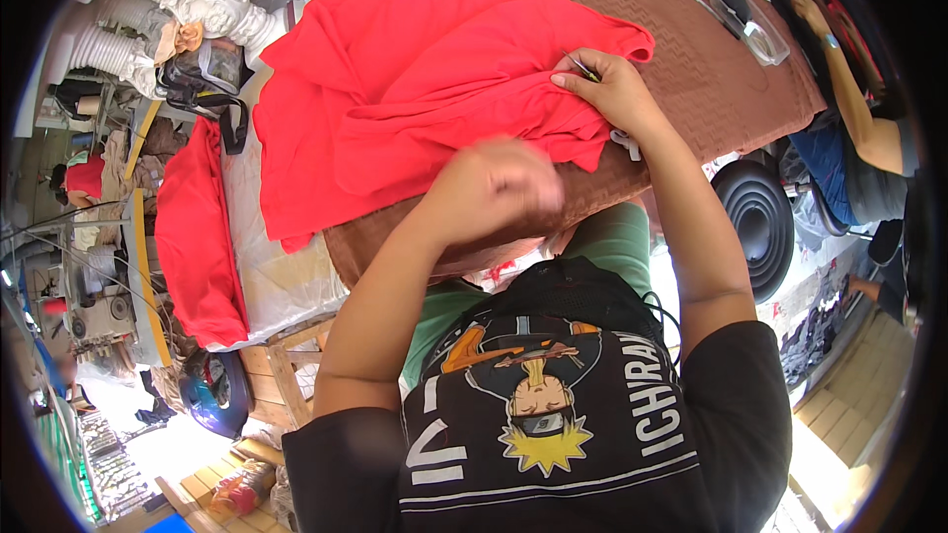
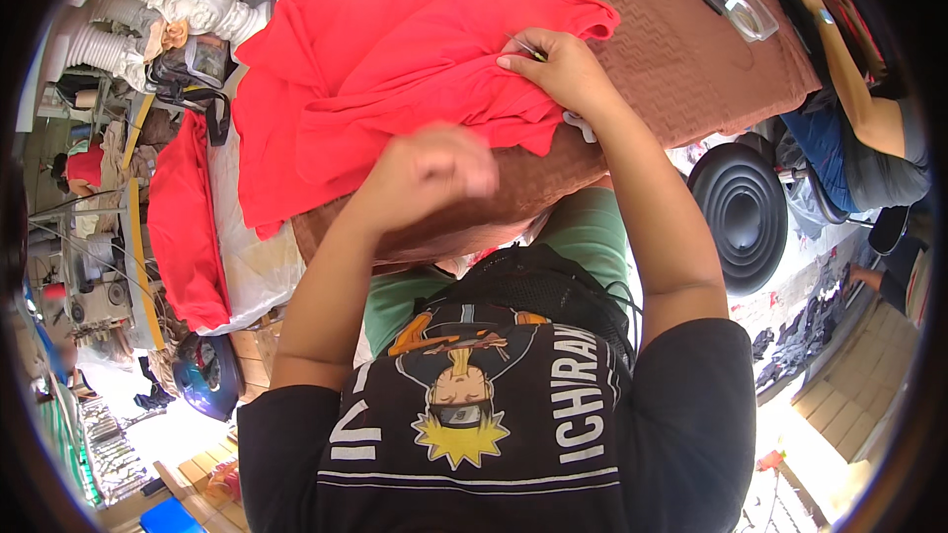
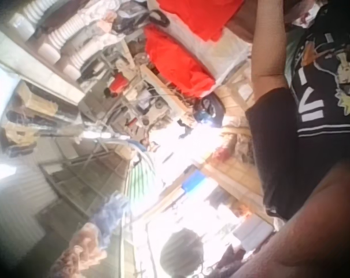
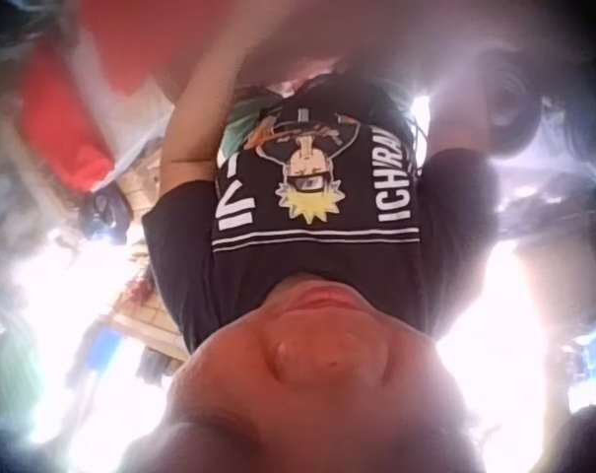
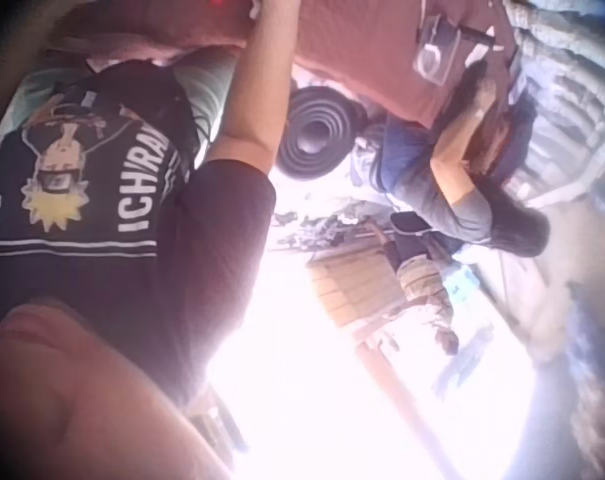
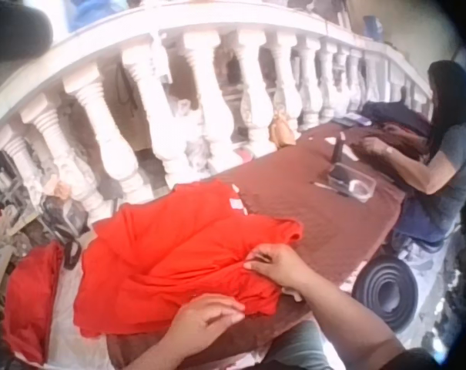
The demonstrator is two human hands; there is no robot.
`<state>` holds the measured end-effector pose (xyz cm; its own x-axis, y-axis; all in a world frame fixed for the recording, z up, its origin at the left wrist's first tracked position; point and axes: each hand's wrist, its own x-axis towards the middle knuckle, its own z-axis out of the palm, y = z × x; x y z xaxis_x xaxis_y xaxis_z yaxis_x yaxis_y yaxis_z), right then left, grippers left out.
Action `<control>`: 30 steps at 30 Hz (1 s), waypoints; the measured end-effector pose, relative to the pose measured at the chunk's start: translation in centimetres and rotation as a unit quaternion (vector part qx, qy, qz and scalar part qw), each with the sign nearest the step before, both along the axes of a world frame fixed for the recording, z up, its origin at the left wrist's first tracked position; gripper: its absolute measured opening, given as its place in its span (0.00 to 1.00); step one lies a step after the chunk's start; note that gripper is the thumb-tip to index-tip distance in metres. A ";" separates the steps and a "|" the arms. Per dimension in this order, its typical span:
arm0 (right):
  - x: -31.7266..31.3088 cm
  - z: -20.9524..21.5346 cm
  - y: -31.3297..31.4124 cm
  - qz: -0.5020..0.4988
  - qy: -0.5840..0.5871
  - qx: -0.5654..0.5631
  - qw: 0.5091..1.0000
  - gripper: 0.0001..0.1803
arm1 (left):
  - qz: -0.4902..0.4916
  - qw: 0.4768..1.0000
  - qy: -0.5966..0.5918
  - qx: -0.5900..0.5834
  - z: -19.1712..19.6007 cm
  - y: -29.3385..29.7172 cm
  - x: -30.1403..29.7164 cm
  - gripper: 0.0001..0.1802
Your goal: The person uses small shears to snip off loose threads from red shirts, focusing on the collars and labels, and then puts the shirts into a large plastic bag.
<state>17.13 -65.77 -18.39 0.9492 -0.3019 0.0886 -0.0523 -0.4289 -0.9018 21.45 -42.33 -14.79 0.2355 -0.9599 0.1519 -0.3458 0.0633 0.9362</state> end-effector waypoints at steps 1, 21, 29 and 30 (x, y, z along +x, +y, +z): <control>0.1 -0.2 -0.1 0.002 -0.005 0.005 1.000 0.10 | -0.136 0.987 0.083 0.020 1.1 0.9 -0.4 0.08; -4.7 9.1 0.1 0.090 0.023 -0.186 0.978 0.12 | 0.390 0.879 -0.254 0.102 2.0 11.0 7.8 0.18; -12.4 19.1 0.3 0.008 -0.284 -0.244 0.927 0.06 | 0.143 0.937 -0.166 0.271 7.1 9.3 4.1 0.18; -13.7 20.0 0.2 -0.033 -0.352 -0.241 0.904 0.06 | 0.135 0.951 -0.187 0.207 7.6 9.5 3.4 0.18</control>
